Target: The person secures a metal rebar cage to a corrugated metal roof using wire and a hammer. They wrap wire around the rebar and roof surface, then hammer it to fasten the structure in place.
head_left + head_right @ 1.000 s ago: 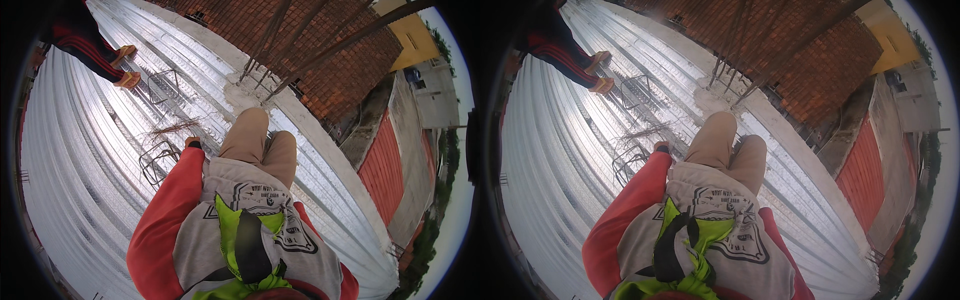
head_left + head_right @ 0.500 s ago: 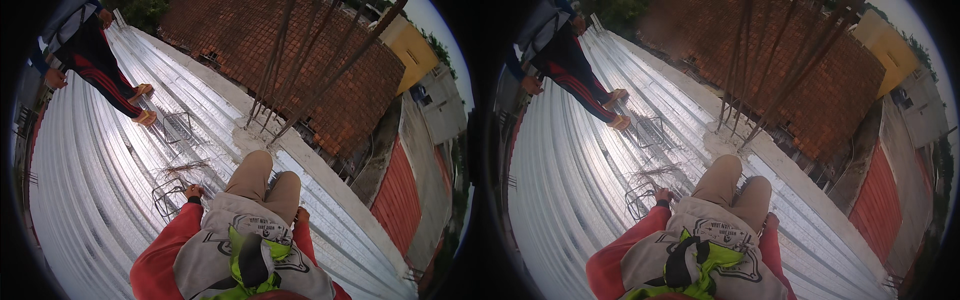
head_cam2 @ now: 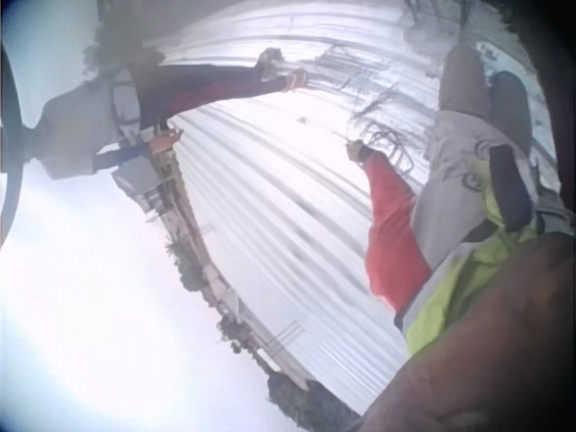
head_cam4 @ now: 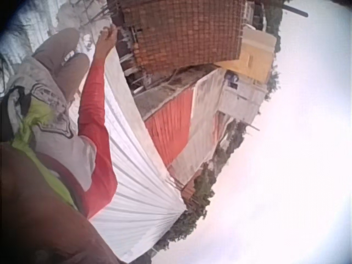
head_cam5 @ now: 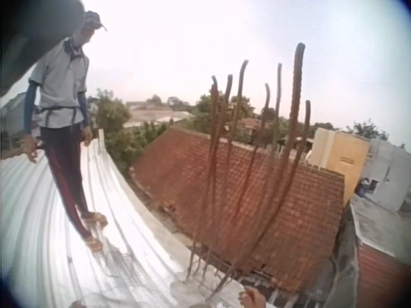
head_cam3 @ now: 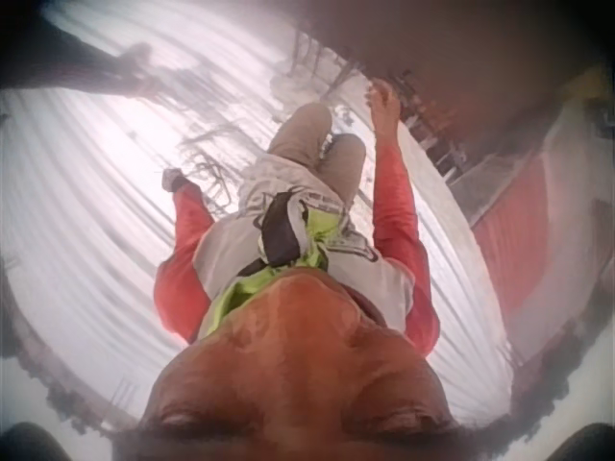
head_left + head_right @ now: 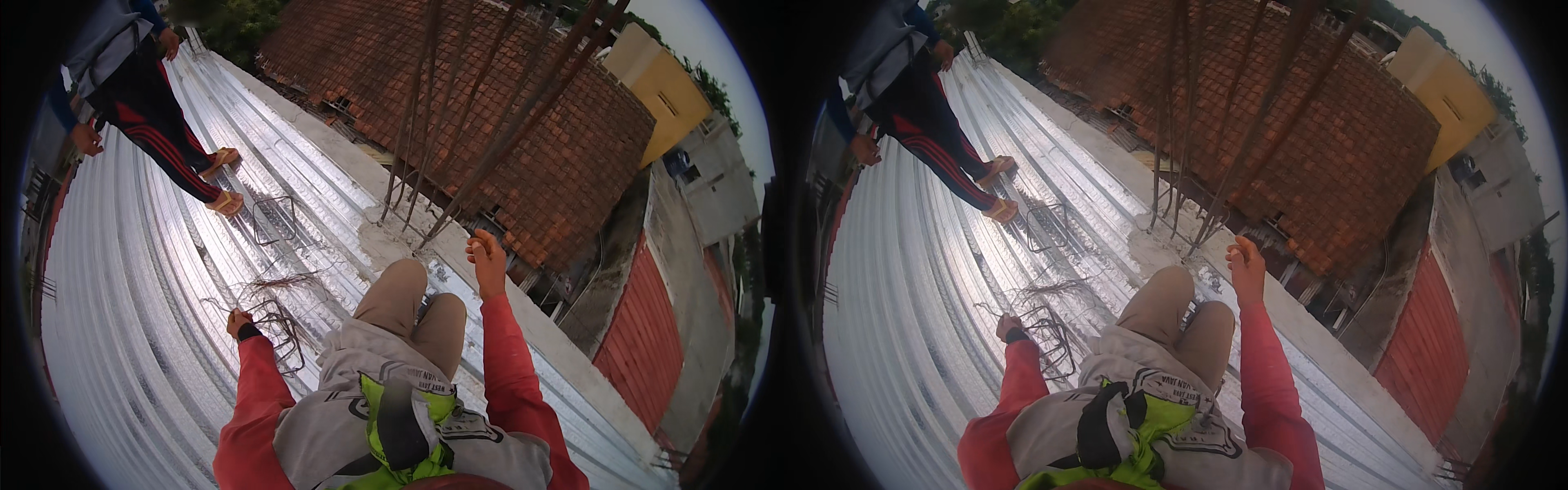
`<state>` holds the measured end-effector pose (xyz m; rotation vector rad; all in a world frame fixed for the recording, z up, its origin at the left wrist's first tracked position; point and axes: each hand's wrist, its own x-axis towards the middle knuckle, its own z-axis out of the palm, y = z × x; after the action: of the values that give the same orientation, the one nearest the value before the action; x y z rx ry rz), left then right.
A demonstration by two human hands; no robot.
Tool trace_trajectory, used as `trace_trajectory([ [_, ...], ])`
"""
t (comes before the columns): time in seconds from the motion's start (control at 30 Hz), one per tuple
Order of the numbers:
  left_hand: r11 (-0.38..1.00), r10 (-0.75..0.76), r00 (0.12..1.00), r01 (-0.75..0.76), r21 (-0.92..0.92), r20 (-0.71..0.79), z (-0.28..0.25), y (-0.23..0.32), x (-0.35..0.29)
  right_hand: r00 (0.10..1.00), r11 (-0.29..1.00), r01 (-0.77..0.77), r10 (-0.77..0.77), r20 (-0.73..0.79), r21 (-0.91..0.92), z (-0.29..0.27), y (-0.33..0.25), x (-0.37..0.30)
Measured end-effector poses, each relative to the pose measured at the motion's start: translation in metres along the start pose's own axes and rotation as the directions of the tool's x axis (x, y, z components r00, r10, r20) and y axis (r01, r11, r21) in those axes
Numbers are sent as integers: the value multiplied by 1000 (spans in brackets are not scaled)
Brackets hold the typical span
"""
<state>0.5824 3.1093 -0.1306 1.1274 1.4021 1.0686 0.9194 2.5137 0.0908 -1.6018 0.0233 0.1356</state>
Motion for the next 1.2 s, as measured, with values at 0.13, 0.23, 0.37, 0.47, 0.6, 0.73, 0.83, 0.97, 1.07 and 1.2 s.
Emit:
trace_trajectory([
  [0.13,977,181,983,-181,-116,-16,43,125,24,989,990,136,-133,68,-45,11,-50,33],
  [0.23,985,169,937,-168,-31,305,29,234,65,990,995,94,-95,103,13,22,-38,26],
  [0.37,925,-109,704,-187,332,702,97,303,-32,992,997,-78,75,100,23,21,15,4],
  [0.47,916,-190,468,-232,327,863,112,323,-92,973,992,-124,121,195,1,44,35,-20],
  [0.6,910,-276,282,-231,344,919,111,318,-111,927,994,-111,112,357,-26,92,32,-43],
  [0.73,945,-236,89,-212,250,968,123,324,-144,900,990,101,-50,433,-95,132,10,-54],
  [0.83,952,-215,-18,-225,206,976,128,315,-150,792,828,533,-415,447,-176,170,-44,-72],
  [0.97,923,-242,-172,-345,172,955,148,301,-173,535,486,842,-695,481,-234,213,-100,-82],
  [1.07,898,-296,-299,-412,157,907,150,287,-189,342,228,939,-697,631,-257,243,-99,-74],
  [1.2,787,41,-383,-556,-266,923,144,261,-181,378,253,925,-539,753,-283,245,-55,-55],
])
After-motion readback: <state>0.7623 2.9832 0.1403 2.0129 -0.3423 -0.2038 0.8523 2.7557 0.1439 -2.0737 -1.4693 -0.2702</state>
